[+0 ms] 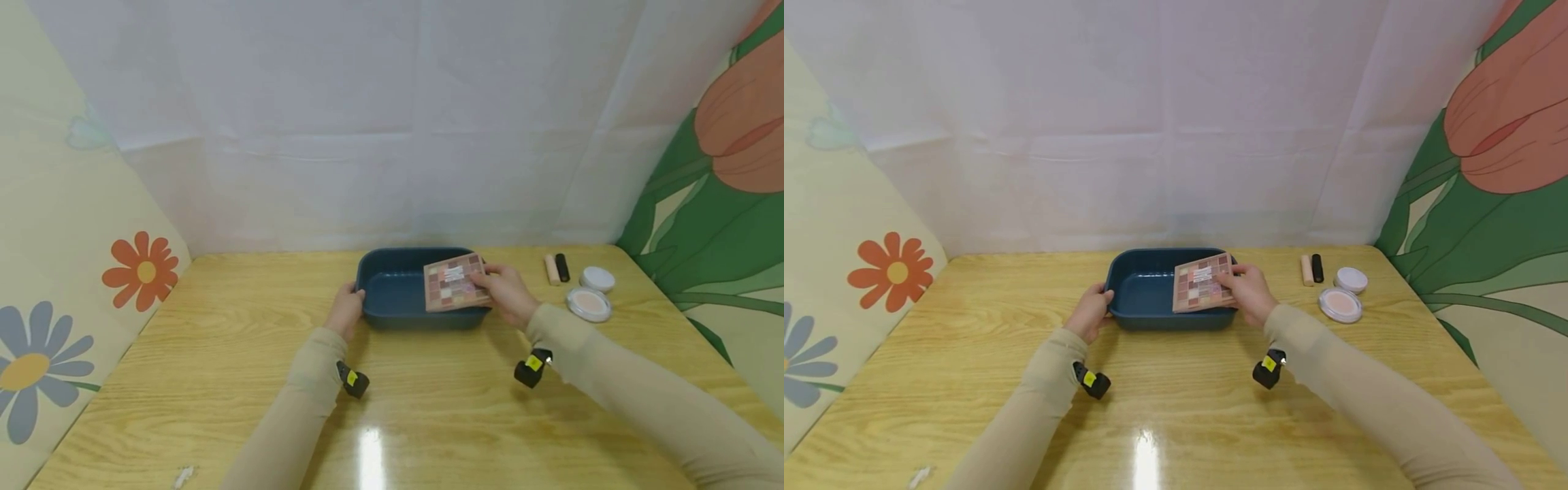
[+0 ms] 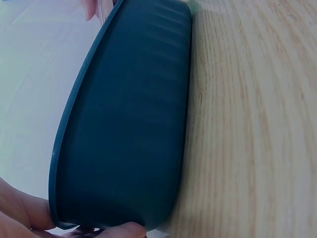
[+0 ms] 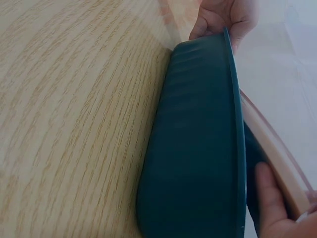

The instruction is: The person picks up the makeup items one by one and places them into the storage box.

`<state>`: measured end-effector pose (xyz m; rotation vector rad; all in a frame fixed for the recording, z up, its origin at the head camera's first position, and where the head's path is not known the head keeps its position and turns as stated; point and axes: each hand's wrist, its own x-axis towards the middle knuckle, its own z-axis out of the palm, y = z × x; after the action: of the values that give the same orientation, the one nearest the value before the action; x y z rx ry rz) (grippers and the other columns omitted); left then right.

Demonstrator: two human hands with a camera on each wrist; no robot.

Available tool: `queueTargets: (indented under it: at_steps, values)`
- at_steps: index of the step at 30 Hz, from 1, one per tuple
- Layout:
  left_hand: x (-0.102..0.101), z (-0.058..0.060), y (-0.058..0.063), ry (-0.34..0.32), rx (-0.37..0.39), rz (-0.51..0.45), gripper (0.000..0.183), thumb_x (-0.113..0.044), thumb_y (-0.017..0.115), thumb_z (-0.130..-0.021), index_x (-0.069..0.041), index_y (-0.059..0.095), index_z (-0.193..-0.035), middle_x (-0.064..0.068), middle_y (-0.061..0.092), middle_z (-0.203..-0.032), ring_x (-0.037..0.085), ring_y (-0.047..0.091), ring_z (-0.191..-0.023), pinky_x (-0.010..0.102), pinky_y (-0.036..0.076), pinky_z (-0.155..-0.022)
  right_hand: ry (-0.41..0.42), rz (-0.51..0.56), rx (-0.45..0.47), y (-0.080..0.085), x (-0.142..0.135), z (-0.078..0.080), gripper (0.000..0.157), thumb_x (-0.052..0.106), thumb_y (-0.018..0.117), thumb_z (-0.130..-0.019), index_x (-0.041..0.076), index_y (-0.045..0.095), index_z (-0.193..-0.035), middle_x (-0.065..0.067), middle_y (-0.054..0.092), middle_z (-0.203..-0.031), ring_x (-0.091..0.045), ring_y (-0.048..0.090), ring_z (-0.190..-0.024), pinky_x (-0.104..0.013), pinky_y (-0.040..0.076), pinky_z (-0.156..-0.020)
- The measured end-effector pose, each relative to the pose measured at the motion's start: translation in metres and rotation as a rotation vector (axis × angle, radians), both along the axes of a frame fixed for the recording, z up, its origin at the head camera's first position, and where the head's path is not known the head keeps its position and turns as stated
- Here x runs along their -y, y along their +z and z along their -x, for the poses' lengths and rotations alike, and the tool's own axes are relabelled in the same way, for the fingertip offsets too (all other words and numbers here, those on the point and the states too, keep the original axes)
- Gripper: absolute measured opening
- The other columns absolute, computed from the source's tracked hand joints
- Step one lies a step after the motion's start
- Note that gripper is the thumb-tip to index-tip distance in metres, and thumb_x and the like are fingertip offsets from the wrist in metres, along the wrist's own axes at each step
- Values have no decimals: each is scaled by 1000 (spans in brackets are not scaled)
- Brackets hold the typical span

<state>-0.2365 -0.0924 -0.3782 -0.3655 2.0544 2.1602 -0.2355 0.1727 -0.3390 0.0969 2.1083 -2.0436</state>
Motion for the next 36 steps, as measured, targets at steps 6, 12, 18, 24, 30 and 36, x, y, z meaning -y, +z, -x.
queueTargets:
  at_steps: [6, 12, 18, 24, 30, 36]
  values:
    - [0, -1, 0, -6, -1, 1, 45, -3, 29, -104, 12, 23, -146, 28, 30, -148, 39, 36, -134, 47, 30, -112, -1, -48, 4, 1, 4, 1, 51, 11, 45, -103, -15, 27, -143, -3, 61, -90, -3, 62, -71, -19, 53, -64]
    - [0, -1, 0, -4, -4, 1, 45, -3, 29, -104, 12, 23, -146, 28, 31, -147, 39, 36, -133, 47, 31, -111, -9, -54, 15, 1, 9, 4, 54, 9, 46, -102, -14, 24, -145, -6, 60, -91, -4, 63, -69, -20, 54, -64]
    - [-1, 0, -1, -7, -5, -4, 45, -4, 29, -104, 11, 24, -146, 28, 32, -147, 39, 38, -132, 48, 33, -110, -7, -51, 27, 2, 13, 5, 53, 6, 44, -102, -14, 22, -146, -12, 58, -99, -5, 62, -71, -20, 54, -66]
    - [-1, 0, 0, -11, -9, -2, 46, -4, 29, -104, 12, 23, -146, 29, 30, -147, 38, 35, -134, 48, 30, -111, 20, -67, 34, 3, 16, 6, 54, 6, 44, -102, -12, 21, -147, -21, 55, -114, -6, 63, -76, -21, 55, -70]
    - [-1, 0, 0, -5, -8, 6, 45, -3, 29, -103, 12, 23, -146, 28, 29, -149, 37, 32, -136, 46, 29, -113, 40, -61, 30, 3, 20, 7, 52, 6, 43, -102, -12, 23, -147, -24, 54, -119, -7, 62, -78, -21, 54, -70]
    - [-1, 0, 0, -2, -10, 1, 45, -4, 29, -104, 12, 24, -146, 28, 31, -148, 37, 34, -135, 46, 30, -112, 50, -72, 17, 2, 21, 8, 52, 5, 41, -102, -11, 22, -147, -26, 51, -123, -7, 61, -79, -21, 54, -68]
